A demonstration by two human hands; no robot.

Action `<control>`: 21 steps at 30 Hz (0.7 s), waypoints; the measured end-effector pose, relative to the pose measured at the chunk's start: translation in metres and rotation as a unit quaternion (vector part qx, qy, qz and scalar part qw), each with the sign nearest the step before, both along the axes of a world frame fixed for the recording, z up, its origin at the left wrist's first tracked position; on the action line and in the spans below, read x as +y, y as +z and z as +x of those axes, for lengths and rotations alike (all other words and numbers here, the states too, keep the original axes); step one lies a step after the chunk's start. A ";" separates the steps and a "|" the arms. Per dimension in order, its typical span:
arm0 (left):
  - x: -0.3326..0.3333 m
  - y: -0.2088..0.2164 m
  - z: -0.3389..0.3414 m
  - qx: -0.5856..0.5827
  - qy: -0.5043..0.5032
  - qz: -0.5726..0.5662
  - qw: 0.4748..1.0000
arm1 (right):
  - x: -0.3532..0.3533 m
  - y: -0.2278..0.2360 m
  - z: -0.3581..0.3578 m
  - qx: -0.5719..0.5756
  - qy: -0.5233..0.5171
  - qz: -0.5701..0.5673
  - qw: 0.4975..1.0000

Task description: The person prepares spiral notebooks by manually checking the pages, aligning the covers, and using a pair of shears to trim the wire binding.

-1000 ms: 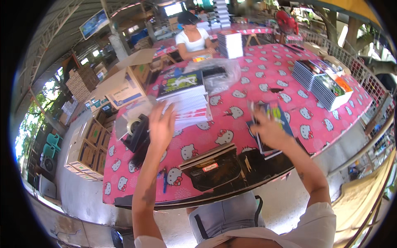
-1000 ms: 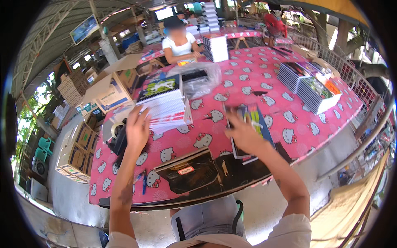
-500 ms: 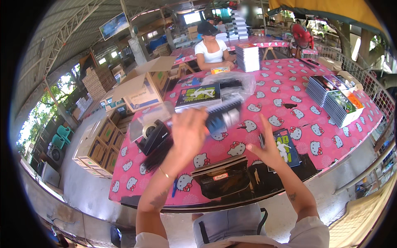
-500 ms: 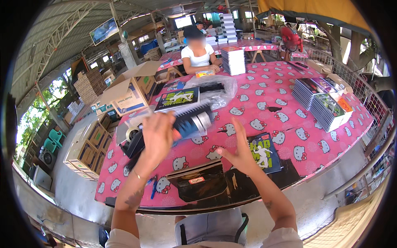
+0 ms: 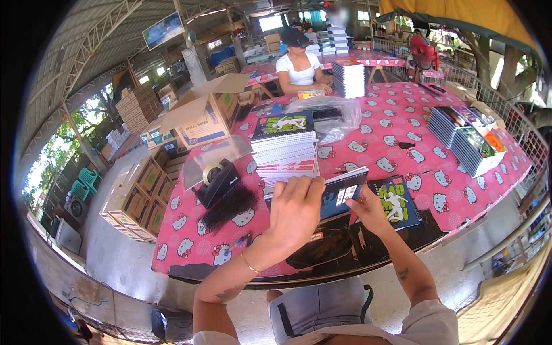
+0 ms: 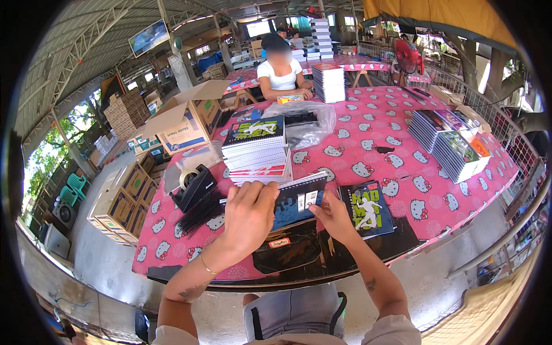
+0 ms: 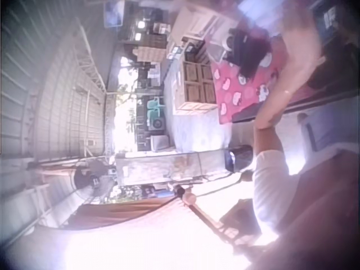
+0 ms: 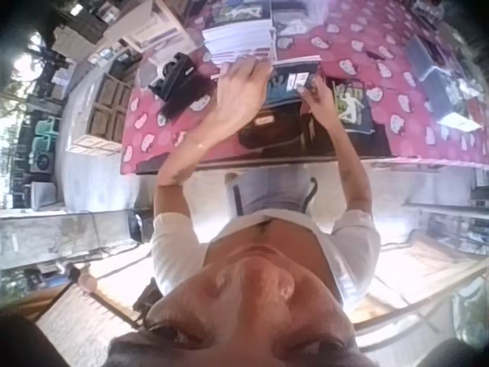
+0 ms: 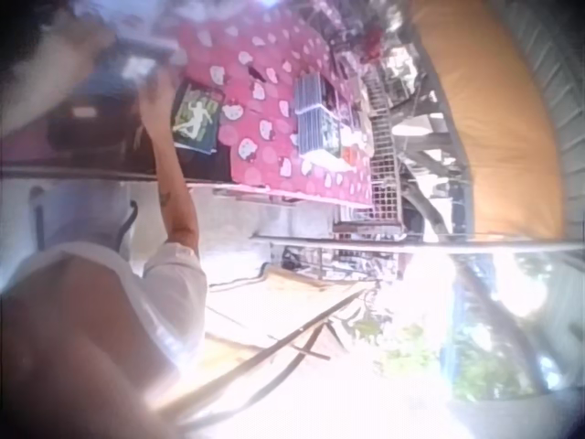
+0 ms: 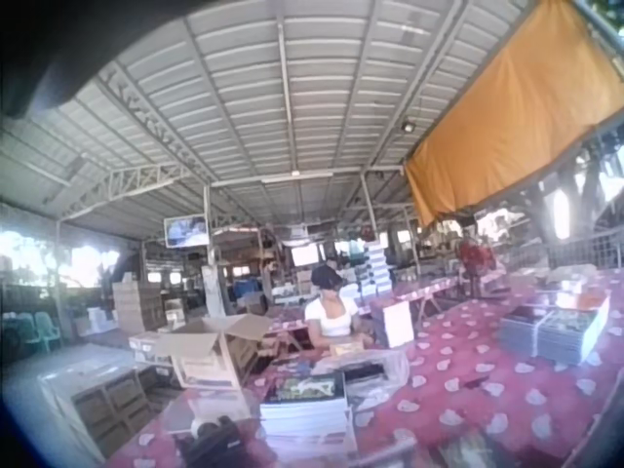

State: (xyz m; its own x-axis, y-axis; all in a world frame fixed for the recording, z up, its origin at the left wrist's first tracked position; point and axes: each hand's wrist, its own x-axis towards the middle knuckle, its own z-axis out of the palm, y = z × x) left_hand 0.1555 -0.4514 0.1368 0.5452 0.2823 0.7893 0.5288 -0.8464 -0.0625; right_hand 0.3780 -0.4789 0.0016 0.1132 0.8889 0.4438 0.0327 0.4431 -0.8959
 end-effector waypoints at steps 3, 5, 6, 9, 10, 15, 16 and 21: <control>-0.002 0.004 0.007 0.028 0.011 0.013 0.999 | -0.001 -0.006 0.005 -0.017 -0.012 -0.007 1.000; -0.004 0.005 0.012 0.036 0.010 0.018 0.999 | 0.000 -0.007 0.006 -0.010 -0.002 0.004 1.000; -0.005 0.004 0.015 0.043 0.008 0.019 0.999 | -0.001 -0.009 0.007 0.016 0.008 0.000 1.000; -0.007 0.003 0.020 0.074 0.011 0.024 0.997 | -0.009 -0.007 0.016 -0.045 -0.005 -0.001 0.999; -0.006 0.003 0.019 0.085 0.005 0.026 0.996 | -0.014 -0.004 0.014 -0.045 -0.011 -0.029 0.999; 0.002 -0.081 -0.016 0.071 0.027 -0.006 0.997 | -0.017 -0.037 -0.006 -0.086 0.044 -0.050 0.994; 0.000 -0.096 -0.027 0.056 0.046 0.022 0.997 | -0.019 -0.044 -0.011 -0.121 0.006 -0.088 0.989; -0.025 -0.153 -0.065 -0.469 0.045 -0.414 0.779 | -0.011 -0.051 -0.039 -0.010 -0.036 0.000 0.999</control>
State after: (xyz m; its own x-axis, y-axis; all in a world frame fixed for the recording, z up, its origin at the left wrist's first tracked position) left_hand 0.0908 -0.4764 -0.0163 -0.2126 0.9105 0.3546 0.0731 -0.3471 0.9350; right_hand 0.3392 -0.4895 -0.0497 0.1684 0.8791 0.4459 0.0831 0.4381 -0.8951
